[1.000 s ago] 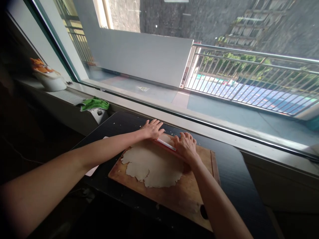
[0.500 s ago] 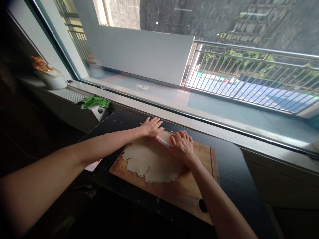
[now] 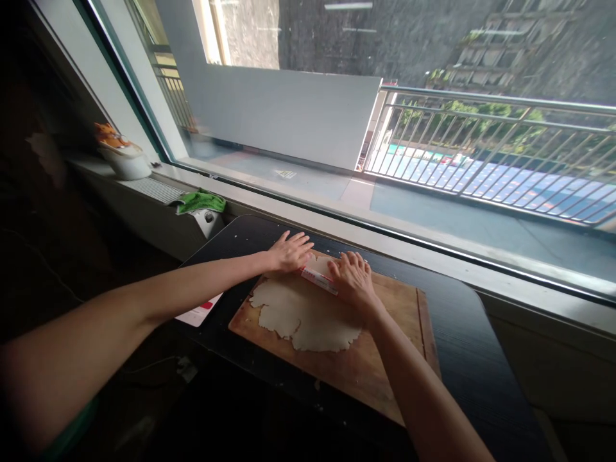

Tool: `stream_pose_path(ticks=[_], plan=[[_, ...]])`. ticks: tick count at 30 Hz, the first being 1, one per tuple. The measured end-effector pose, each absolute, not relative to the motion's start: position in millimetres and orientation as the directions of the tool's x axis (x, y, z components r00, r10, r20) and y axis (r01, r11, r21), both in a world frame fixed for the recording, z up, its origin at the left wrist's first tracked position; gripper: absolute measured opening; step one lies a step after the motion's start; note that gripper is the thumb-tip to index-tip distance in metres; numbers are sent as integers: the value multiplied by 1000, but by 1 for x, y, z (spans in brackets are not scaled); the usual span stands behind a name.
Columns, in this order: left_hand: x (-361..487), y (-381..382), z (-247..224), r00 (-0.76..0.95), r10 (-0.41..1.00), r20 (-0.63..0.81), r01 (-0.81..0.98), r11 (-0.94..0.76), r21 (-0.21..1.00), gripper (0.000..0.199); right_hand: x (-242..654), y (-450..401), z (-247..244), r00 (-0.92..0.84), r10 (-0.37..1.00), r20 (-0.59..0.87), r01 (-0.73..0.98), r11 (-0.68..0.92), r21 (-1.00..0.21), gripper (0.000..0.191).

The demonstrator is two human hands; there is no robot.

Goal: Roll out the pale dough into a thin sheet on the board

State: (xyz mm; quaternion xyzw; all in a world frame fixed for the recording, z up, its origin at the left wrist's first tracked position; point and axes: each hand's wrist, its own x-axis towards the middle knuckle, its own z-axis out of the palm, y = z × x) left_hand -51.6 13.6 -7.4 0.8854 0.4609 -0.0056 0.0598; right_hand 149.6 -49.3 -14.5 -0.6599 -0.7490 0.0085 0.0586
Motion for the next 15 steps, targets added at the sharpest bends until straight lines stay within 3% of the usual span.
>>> stream_pose_path(ticks=[2, 7, 10, 12, 15], plan=[[-51, 14, -4, 588, 804, -85, 808, -581, 97, 55, 151, -53, -13, -147, 988, 54, 984, 152, -94, 46], [-103, -40, -18, 751, 659, -48, 658, -741, 132, 56, 159, -119, -32, -458, 884, 99, 874, 467, -130, 48], [-111, -45, -22, 756, 655, -1, 648, -748, 143, 55, 174, -113, -36, -552, 820, 150, 818, 567, -91, 49], [-98, -26, -18, 709, 706, -15, 701, -701, 132, 54, 181, -82, -32, -462, 872, 165, 877, 476, -62, 49], [-71, 10, -9, 606, 790, -90, 795, -600, 92, 51, 181, -36, -22, -202, 970, 132, 976, 211, -55, 49]])
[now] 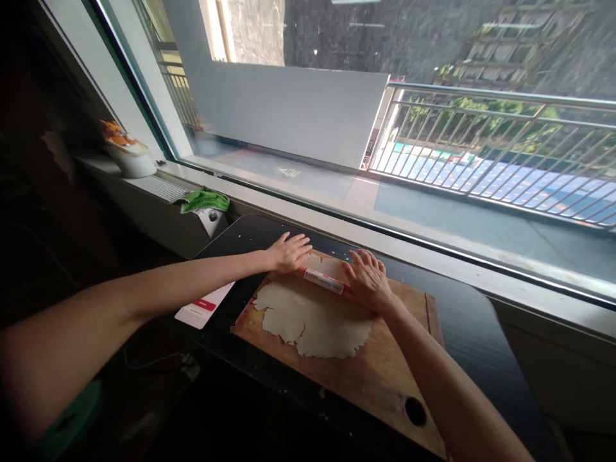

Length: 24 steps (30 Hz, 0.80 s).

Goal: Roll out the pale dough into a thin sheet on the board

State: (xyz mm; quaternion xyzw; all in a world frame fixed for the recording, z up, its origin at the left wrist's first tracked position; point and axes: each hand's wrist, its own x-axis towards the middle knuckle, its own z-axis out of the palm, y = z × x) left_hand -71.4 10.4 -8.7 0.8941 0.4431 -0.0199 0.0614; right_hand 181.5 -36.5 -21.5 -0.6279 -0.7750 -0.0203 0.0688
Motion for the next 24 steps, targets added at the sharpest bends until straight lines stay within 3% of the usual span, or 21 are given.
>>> stream_pose_path(ticks=[3, 7, 10, 13, 18, 24], plan=[[-67, 16, -7, 621, 778, -96, 784, -613, 98, 51, 179, -36, -19, -191, 977, 97, 979, 197, -50, 47], [-97, -25, -21, 780, 625, -26, 621, -769, 151, 56, 178, -89, -33, -447, 880, 159, 885, 461, -62, 48], [-106, -39, -25, 797, 605, 8, 598, -789, 141, 65, 179, -102, -36, -537, 818, 206, 827, 558, -64, 48], [-87, -13, -19, 716, 697, -29, 694, -707, 132, 57, 180, -67, -28, -462, 860, 218, 876, 481, -41, 45], [-58, 25, -10, 612, 791, -9, 789, -610, 72, 52, 179, -21, -18, -118, 964, 238, 986, 142, -83, 47], [-78, -40, -23, 641, 768, -7, 764, -636, 112, 57, 169, -90, -32, -267, 940, 212, 960, 279, -31, 42]])
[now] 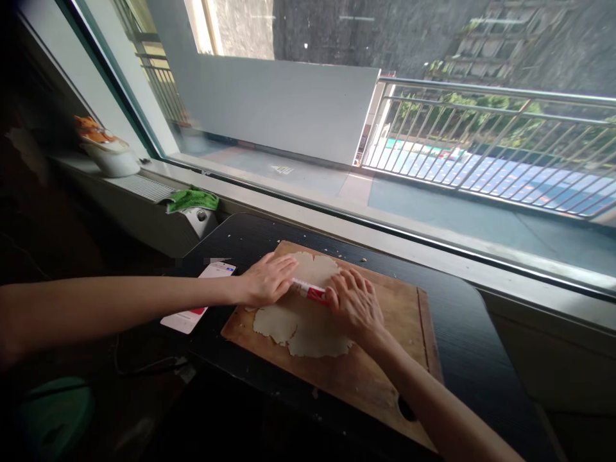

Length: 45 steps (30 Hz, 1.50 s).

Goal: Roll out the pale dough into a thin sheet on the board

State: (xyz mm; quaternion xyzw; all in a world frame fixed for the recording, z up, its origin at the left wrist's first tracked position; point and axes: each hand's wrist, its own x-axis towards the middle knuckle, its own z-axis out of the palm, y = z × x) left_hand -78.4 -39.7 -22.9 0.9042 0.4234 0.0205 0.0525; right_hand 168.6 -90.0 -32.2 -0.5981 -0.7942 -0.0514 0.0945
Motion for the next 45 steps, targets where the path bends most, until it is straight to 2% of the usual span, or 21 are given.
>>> stream_pose_path(ticks=[2, 4, 9, 11, 14, 16, 18, 22, 24, 26, 28, 31, 33, 35, 39, 42, 45], plan=[[-75, -45, -23, 602, 799, -9, 793, -596, 126, 59, 167, -93, -32, -262, 942, 209, 961, 274, -30, 41], [-62, -28, -18, 530, 848, -14, 839, -523, 148, 59, 166, -75, -27, -186, 967, 177, 979, 197, -52, 41], [-21, 26, -7, 229, 973, -37, 947, -214, 239, 60, 167, -18, -9, 175, 981, 81, 979, -164, -123, 49], [-18, 20, -9, 232, 973, -18, 943, -220, 248, 61, 166, -25, -13, 139, 987, 86, 984, -128, -127, 49], [-24, -8, -19, 331, 943, 29, 915, -328, 235, 60, 163, -57, -26, -50, 987, 154, 993, 65, -96, 43], [-27, -19, -23, 341, 938, 62, 910, -346, 228, 59, 164, -69, -32, -111, 972, 208, 990, 127, -67, 43], [-24, -11, -21, 312, 949, 53, 919, -316, 237, 59, 166, -60, -31, -67, 977, 203, 993, 85, -80, 44], [-6, 34, -8, 222, 973, -61, 943, -199, 266, 58, 170, -13, -14, 174, 984, 42, 975, -166, -148, 51], [-2, 45, -2, 205, 971, -119, 950, -169, 261, 58, 169, -4, -8, 224, 974, 37, 964, -216, -153, 53], [-5, 39, -1, 239, 952, -192, 950, -188, 250, 58, 168, -15, -11, 182, 981, 71, 973, -169, -160, 52], [-13, 22, -5, 308, 926, -218, 936, -254, 243, 58, 168, -38, -21, 72, 990, 118, 986, -53, -156, 49], [-21, 3, -11, 368, 919, -143, 914, -329, 237, 60, 171, -60, -34, -74, 976, 207, 988, 100, -120, 45], [-20, 7, -13, 356, 930, -90, 913, -325, 248, 59, 173, -52, -34, -65, 973, 220, 989, 93, -117, 45], [-14, 25, -13, 327, 943, -59, 915, -300, 271, 58, 176, -30, -28, 17, 984, 177, 991, 7, -135, 47], [-4, 56, -8, 266, 956, -121, 931, -223, 290, 58, 177, 4, -14, 171, 978, 117, 977, -153, -145, 51], [-8, 45, -8, 285, 943, -171, 927, -227, 297, 55, 176, -11, -16, 148, 984, 96, 979, -132, -152, 50], [-16, 20, -10, 316, 944, -91, 912, -276, 303, 54, 174, -38, -21, 32, 997, 64, 988, -21, -155, 45]])
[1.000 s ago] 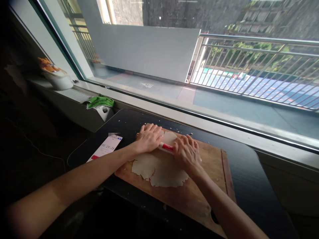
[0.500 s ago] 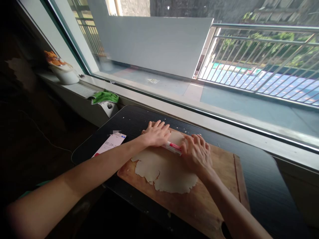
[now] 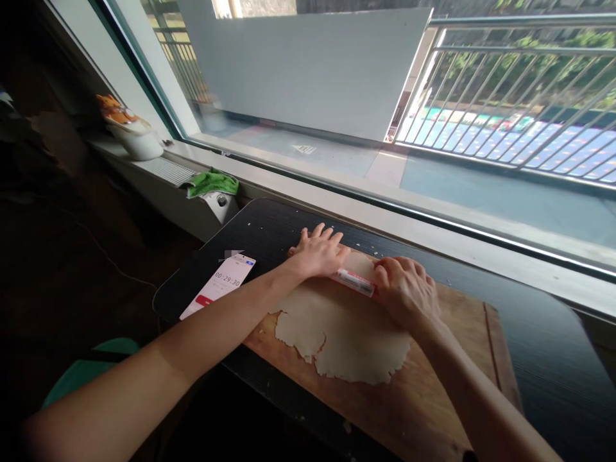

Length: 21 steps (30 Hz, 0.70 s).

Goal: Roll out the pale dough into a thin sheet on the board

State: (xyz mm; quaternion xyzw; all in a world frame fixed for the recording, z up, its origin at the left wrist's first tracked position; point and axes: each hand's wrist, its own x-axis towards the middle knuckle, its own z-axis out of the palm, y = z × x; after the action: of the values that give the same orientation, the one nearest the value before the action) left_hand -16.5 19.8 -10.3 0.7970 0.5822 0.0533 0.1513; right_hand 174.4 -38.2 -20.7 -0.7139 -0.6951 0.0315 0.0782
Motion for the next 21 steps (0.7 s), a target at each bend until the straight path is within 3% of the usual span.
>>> stream_pose_path(ticks=[2, 7, 13, 17, 21], plan=[[-18, 14, -11, 312, 949, -44, 909, -285, 303, 56, 174, -43, -20, 19, 999, 42, 988, -12, -156, 45], [-9, 47, -11, 300, 953, -48, 901, -266, 343, 58, 174, -7, -9, 194, 981, -21, 968, -195, -159, 56], [-9, 53, -10, 312, 949, -51, 893, -275, 356, 52, 177, -2, -12, 180, 979, 97, 976, -165, -142, 56], [-15, 35, -11, 359, 919, 165, 841, -395, 370, 37, 182, -5, -20, 180, 980, 89, 979, -169, -117, 56], [-52, 8, -8, 263, 902, 341, 817, -396, 418, 37, 181, -2, -18, 188, 980, 58, 977, -181, -113, 53]])
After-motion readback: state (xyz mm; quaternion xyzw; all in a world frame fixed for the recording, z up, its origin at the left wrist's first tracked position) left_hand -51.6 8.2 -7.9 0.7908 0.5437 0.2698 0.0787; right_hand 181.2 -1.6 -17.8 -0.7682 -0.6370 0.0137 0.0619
